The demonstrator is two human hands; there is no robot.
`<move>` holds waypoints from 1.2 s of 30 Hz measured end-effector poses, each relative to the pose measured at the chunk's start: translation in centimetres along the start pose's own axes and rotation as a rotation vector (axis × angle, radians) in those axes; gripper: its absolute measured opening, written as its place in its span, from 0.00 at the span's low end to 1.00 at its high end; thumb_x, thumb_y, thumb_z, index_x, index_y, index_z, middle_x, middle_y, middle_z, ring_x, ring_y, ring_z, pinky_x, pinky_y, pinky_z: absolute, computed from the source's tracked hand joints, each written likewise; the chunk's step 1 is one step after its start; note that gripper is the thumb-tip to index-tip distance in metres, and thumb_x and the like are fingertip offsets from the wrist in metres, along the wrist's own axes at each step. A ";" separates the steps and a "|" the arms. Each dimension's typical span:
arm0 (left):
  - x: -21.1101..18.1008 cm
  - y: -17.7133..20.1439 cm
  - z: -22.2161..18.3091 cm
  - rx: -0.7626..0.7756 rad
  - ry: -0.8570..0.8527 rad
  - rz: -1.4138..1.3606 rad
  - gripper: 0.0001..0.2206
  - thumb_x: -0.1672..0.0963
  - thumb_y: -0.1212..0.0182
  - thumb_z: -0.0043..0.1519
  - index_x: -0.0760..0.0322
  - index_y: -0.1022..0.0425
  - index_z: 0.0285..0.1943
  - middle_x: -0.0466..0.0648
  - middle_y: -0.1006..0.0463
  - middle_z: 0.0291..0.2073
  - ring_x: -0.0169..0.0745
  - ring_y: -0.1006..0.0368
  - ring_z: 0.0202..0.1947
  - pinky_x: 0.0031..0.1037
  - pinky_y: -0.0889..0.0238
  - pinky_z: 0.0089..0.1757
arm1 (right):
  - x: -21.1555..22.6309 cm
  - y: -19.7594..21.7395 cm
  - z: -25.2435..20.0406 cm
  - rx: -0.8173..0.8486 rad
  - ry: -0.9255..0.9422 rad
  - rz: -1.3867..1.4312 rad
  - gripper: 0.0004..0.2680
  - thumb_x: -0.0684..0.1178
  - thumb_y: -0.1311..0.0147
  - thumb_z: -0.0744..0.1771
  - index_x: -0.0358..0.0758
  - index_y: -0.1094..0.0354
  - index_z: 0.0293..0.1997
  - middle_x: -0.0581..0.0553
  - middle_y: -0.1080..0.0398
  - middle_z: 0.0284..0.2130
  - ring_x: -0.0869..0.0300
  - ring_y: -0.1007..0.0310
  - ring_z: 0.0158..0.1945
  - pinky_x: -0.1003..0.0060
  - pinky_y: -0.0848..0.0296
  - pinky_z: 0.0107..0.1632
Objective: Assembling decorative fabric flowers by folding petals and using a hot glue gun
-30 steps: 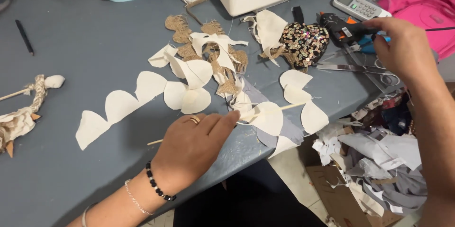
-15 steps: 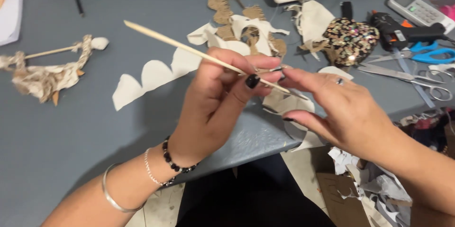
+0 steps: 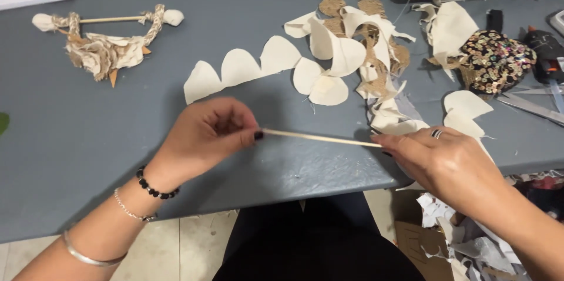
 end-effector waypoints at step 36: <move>2.7 -4.8 12.8 -0.084 -0.833 1.066 0.09 0.61 0.40 0.64 0.57 0.35 0.33 0.40 0.31 0.25 0.46 0.29 0.37 0.35 0.38 0.39 | -14.2 1.6 10.2 -0.386 -0.338 -0.772 0.16 0.51 0.35 0.72 0.49 0.31 0.68 0.65 0.24 0.32 0.54 0.20 0.32 0.57 0.34 0.28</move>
Point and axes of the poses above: each hand's wrist, its own z-axis towards the middle knuckle, its own y-axis out of the back of the hand, x = y × z, the point moved 6 cm from there along z, towards the middle knuckle
